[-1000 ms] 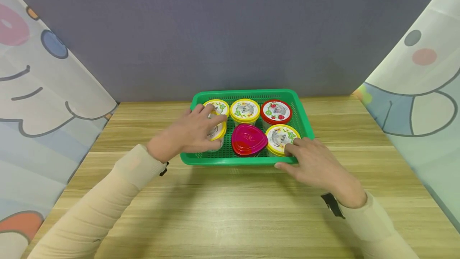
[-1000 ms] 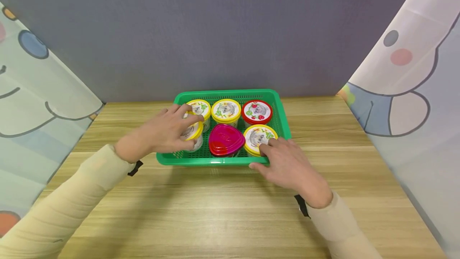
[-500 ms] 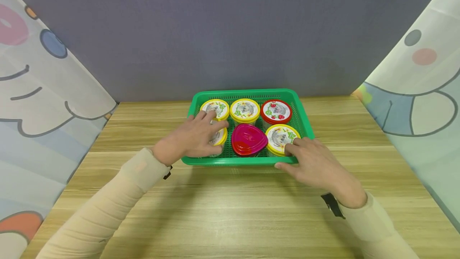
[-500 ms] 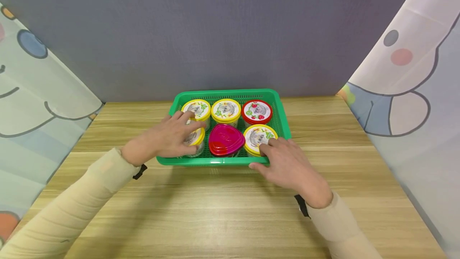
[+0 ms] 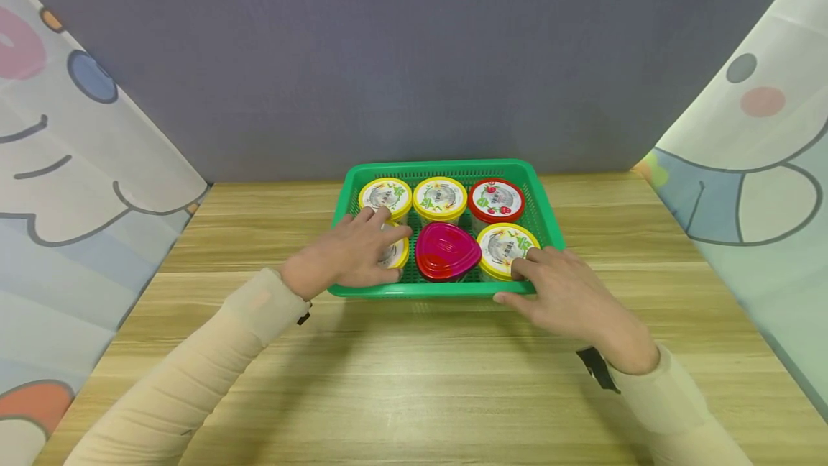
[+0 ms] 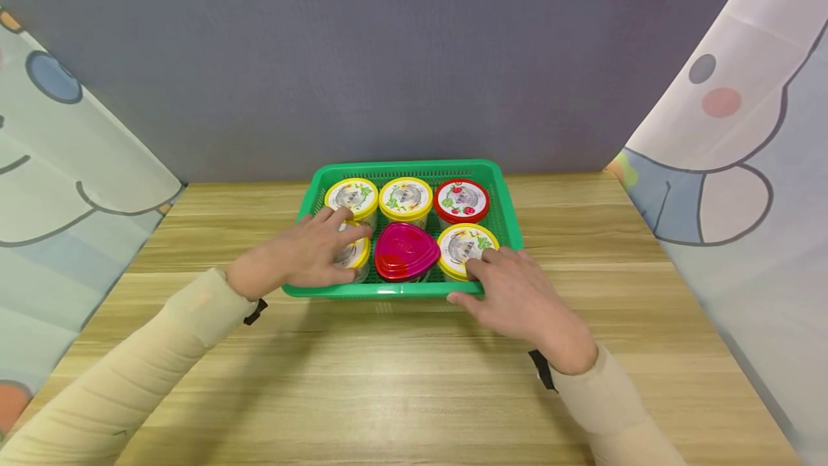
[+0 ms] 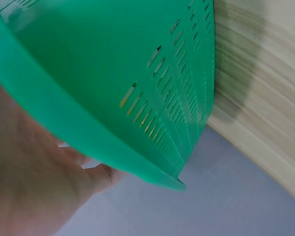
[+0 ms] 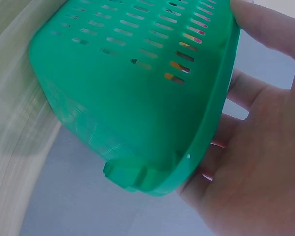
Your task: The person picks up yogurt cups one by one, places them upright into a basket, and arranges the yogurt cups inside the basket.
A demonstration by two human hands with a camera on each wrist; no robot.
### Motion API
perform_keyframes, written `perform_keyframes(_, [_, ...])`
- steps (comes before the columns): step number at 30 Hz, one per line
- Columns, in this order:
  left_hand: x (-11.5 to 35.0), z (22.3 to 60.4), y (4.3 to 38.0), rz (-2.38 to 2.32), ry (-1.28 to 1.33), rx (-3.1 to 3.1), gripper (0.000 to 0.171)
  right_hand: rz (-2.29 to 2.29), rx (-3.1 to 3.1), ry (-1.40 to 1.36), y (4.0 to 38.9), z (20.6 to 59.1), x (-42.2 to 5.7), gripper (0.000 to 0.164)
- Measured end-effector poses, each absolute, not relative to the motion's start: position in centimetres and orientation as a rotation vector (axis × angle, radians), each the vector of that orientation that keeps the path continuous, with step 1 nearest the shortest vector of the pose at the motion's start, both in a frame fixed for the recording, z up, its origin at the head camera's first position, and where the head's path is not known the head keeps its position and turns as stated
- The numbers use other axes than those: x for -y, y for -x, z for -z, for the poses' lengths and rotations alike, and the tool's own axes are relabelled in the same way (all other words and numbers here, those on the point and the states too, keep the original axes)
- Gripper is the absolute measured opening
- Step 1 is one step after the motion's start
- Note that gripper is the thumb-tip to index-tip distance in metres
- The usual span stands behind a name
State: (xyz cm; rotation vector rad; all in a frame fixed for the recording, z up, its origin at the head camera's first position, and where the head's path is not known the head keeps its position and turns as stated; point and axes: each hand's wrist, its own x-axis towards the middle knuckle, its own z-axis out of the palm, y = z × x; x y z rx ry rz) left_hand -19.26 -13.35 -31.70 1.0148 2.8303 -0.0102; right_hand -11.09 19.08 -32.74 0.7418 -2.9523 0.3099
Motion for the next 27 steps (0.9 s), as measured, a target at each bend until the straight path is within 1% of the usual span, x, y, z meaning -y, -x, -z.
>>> perform_keyframes(7, [13.24,31.90,19.40,0.021,-0.987,-2.797,0.066,-0.317,2.954,-0.739,11.04,32.69,-19.07,0.034])
perform_keyframes(19, [12.88,32.01,19.62,0.039,-1.004,-2.761,0.065,-0.306,2.960,-0.735,11.00,32.66,-19.09,0.034])
perform_keyframes(27, [12.66,31.79,19.34,0.020,-0.901,-2.730,0.067,-0.285,2.930,-0.762,10.94,32.69,-19.12,0.034])
